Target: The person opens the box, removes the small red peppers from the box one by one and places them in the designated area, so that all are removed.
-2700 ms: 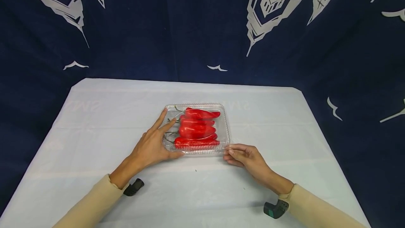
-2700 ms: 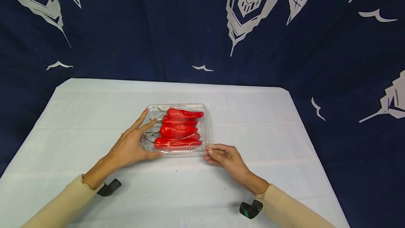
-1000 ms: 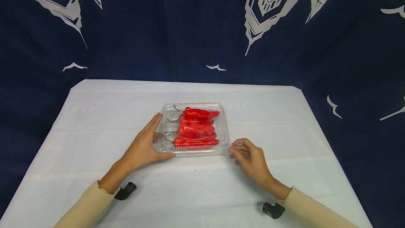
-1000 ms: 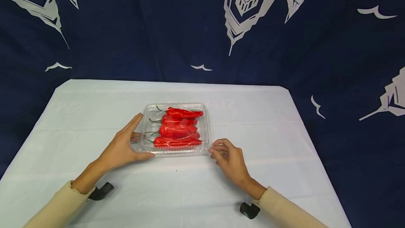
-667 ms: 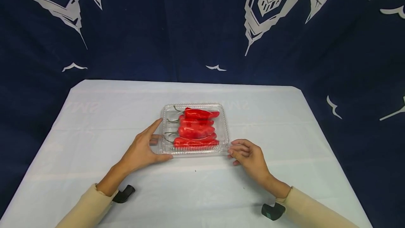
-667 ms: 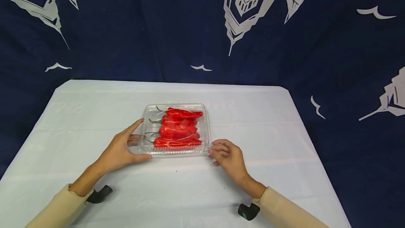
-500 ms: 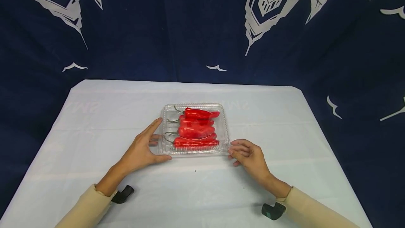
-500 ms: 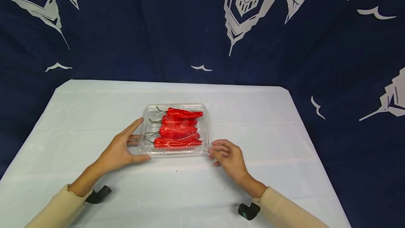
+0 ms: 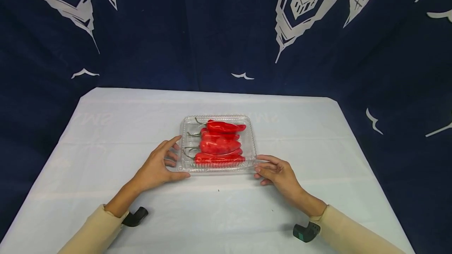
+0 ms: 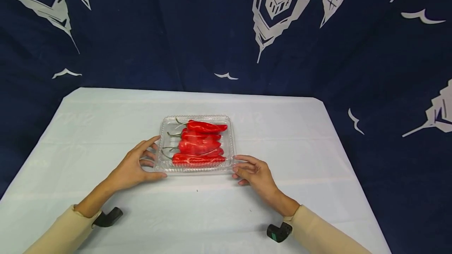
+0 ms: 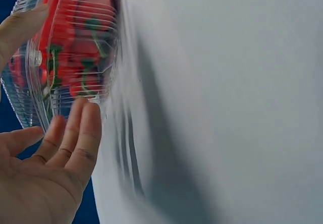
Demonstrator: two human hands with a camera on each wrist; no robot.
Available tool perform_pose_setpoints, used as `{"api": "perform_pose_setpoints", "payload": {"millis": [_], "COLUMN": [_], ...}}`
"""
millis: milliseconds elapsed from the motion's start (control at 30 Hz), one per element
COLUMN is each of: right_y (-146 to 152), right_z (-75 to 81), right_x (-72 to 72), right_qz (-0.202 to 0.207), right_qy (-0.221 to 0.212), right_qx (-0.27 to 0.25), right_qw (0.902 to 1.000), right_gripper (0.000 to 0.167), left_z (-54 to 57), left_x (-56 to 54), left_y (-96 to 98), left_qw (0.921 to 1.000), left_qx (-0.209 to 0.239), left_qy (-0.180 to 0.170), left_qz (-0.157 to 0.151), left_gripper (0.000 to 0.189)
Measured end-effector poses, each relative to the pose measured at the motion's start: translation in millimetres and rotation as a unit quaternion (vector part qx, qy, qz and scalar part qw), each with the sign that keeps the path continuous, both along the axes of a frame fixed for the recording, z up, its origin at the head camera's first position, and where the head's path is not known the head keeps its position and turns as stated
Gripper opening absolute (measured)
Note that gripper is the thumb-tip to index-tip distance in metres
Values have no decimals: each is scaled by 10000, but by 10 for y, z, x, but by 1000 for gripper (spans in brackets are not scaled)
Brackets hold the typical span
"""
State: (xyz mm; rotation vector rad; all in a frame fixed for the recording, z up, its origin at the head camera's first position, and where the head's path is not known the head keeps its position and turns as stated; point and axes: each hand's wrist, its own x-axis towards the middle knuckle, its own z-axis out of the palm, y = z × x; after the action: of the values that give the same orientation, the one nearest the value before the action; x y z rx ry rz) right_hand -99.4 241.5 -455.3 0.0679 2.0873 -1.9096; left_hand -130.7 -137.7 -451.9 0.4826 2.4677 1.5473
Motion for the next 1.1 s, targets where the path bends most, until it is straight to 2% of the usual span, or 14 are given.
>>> {"api": "perform_pose_setpoints", "payload": {"millis": [200, 367, 600, 767, 900, 1000, 1100], "right_y": [20, 38, 54, 55, 49, 46, 44], "right_z": [7, 5, -24, -29, -24, -23, -21], "right_x": [-9, -21, -69, -85, -95, -101, -104], "right_qz": [129, 41, -27, 22, 41, 101, 167], "right_qy": [214, 387, 471, 468, 456, 451, 462], "right_qx": [0, 156, 199, 207, 236, 260, 231], "right_qw": [9997, 9991, 9987, 9987, 9987, 9986, 9985], "right_gripper": [46, 36, 38, 39, 39, 39, 40], "left_z": [29, 26, -21, -57, -85, -117, -149], "left_x": [0, 6, 22, 35, 35, 27, 16], "left_y": [-18, -42, -55, -52, -55, -66, -76], "left_qw": [9971, 9909, 9793, 9652, 9468, 9301, 9187], "left_qx": [561, 975, 1562, 2029, 2476, 2830, 3048], "left_qy": [-515, -910, -1277, -1637, -2040, -2311, -2461], "left_qz": [-47, -154, -149, -194, -263, -383, -497], "left_gripper": [109, 107, 100, 94, 96, 98, 98]}}
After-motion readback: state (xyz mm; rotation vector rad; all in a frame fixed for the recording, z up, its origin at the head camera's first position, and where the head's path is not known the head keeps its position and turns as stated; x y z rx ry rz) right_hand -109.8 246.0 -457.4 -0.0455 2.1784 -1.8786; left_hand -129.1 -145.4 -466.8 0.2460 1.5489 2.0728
